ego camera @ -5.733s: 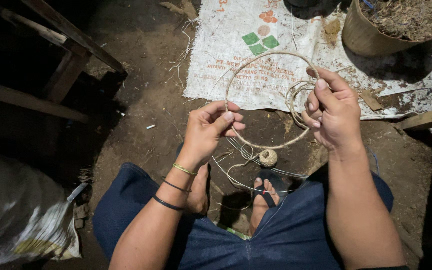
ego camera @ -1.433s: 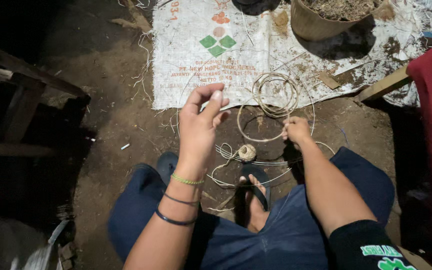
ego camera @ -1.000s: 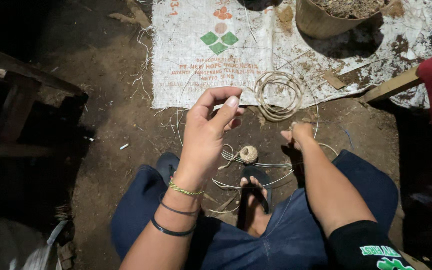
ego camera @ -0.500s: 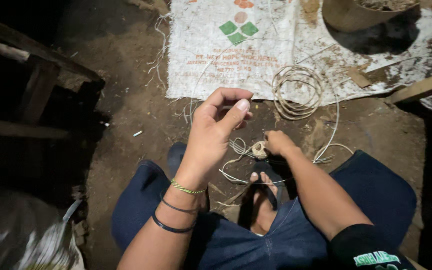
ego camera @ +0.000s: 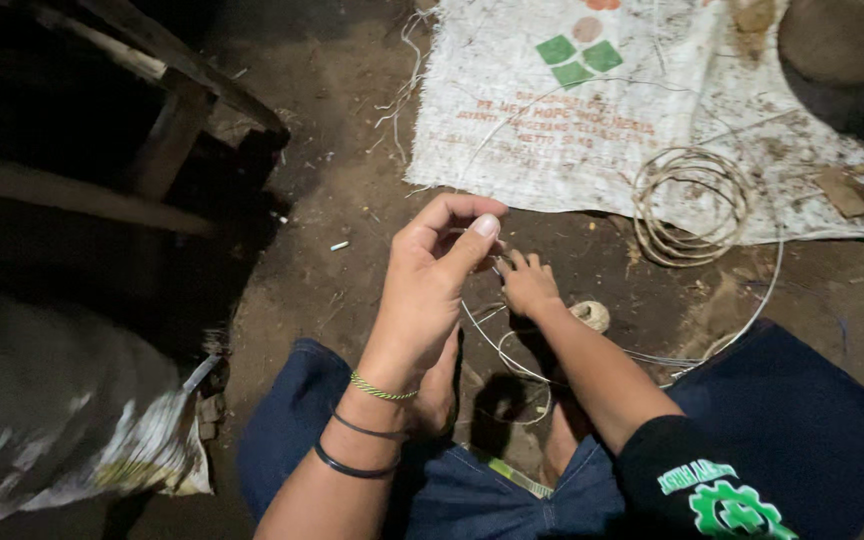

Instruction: The person sits on the floor and wraps a string around a circular wire frame. They use pliers to cut a piece of wire, then tie the string to the wire end. The person uses a lighter to heat the wire tip and secures the string by wrapping it around the heated area.

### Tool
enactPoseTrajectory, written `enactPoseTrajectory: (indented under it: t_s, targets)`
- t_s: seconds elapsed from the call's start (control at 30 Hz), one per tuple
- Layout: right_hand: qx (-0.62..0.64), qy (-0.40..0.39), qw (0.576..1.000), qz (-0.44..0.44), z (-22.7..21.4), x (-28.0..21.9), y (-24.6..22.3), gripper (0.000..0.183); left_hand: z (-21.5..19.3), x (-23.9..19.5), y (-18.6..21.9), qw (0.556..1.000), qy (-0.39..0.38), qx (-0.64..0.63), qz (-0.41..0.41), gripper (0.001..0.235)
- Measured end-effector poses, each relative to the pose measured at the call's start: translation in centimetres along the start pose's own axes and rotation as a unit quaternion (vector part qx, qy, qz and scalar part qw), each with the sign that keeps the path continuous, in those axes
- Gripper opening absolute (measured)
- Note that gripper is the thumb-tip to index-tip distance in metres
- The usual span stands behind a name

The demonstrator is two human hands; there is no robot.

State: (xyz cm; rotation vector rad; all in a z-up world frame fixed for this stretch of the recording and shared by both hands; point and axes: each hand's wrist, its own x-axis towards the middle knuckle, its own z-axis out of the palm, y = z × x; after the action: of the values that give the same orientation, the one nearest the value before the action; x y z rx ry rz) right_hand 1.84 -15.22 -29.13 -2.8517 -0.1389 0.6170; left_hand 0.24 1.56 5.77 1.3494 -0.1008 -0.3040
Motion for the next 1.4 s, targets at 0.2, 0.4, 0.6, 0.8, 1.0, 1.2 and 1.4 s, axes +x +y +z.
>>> enactPoseTrajectory:
  t_s: [0.2, 0.4, 0.6, 0.8, 1.0, 1.2, 1.4]
  targets:
    - [0.016, 0.011, 1.0, 0.025, 2.6, 1.1, -0.3, 0.053, -1.1, 0.6, -1.2, 1.0, 0.01, -0.005, 0.004, 0.018]
    - [0.058, 0.024, 0.997, 0.052, 4.0, 1.1, -0.6, 0.041, -1.1, 0.3, -1.4, 1.0, 0.003, 0.024, 0.012, 0.016]
    - [0.186, 0.115, 0.971, 0.096, 2.2, 1.6, -0.5, 0.021, -1.4, 0.7, -1.0, 1.0, 0.006, 0.001, -0.01, 0.017]
    - [0.076, 0.171, 0.982, 0.01, -0.6, -0.8, -0.6, 0.017, -0.9, 1.9, -1.7, 1.0, -0.006, -0.004, -0.002, 0.017]
    - [0.268, 0.204, 0.941, 0.036, -8.2, -3.7, -1.4, 0.015, -0.9, 4.3, -3.5, 1.0, -0.015, 0.004, 0.019, 0.017]
    - [0.402, 0.331, 0.85, -0.079, -17.6, -5.9, -2.3, 0.013, -0.7, 6.3, -4.4, 0.975, 0.078, 0.144, 0.151, 0.029]
    - [0.537, 0.287, 0.778, -0.155, -22.6, -11.4, -4.7, 0.011, 2.0, 5.1, -3.1, 0.982, -0.057, 0.046, 0.171, 0.028]
